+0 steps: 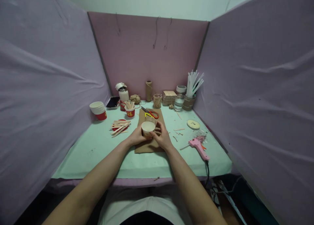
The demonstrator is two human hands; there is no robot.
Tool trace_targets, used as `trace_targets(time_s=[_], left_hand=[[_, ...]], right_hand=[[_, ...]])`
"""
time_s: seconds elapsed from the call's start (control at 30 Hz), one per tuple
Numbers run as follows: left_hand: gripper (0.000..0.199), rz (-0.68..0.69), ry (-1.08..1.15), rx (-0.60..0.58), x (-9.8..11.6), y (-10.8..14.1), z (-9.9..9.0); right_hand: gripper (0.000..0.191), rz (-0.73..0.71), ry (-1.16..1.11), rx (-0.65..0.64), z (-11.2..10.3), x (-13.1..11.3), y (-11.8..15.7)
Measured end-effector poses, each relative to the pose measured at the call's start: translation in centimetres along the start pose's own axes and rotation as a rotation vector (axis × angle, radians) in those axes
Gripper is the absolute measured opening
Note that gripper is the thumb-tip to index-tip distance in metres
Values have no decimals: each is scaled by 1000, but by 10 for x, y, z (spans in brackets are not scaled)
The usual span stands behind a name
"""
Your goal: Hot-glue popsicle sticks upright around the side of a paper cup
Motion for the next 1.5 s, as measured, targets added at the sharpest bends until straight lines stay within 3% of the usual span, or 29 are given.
trace_targets(time_s=[0.2,0.43,0.57,0.7,0.83,0.93,1.13,1.33,1.5], left_hand=[[80,17,-156,-22,1,1,0],[81,69,-188,-65,10,6,1],[97,49,-164,-66,8,5,1],[102,-7,-119,10,4,1,4],[92,0,-120,71,6,0,5],[88,-5,-110,62,7,1,5],[78,-17,-118,33,11,4,2],[83,-104,-91,4,11,6,0],[89,-164,-101,-28,5,7,-1]], right_hand=[[35,-138,18,271,-18,-8,-3],[24,-244,101,411,-42,-41,-26],[24,-204,287,488,-91,-54,-56],[24,-99,599,529,-152,-50,-86],[25,-21,731,459,-181,-34,-112],[25,10,838,356,-177,-22,-138],[23,12,1123,103,-147,-3,-207],[26,18,1380,-158,-120,22,-267],[28,55,1523,-268,-114,44,-302]])
Point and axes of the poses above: each hand's wrist, its own y-axis away from the middle knuckle, its own z-axis out of the palm, x = y × z, the point moved 5 cm from there along -y, towards the middle knuckle, and after that the axes turned 4 degrees about -y, right-handed, at the moved point
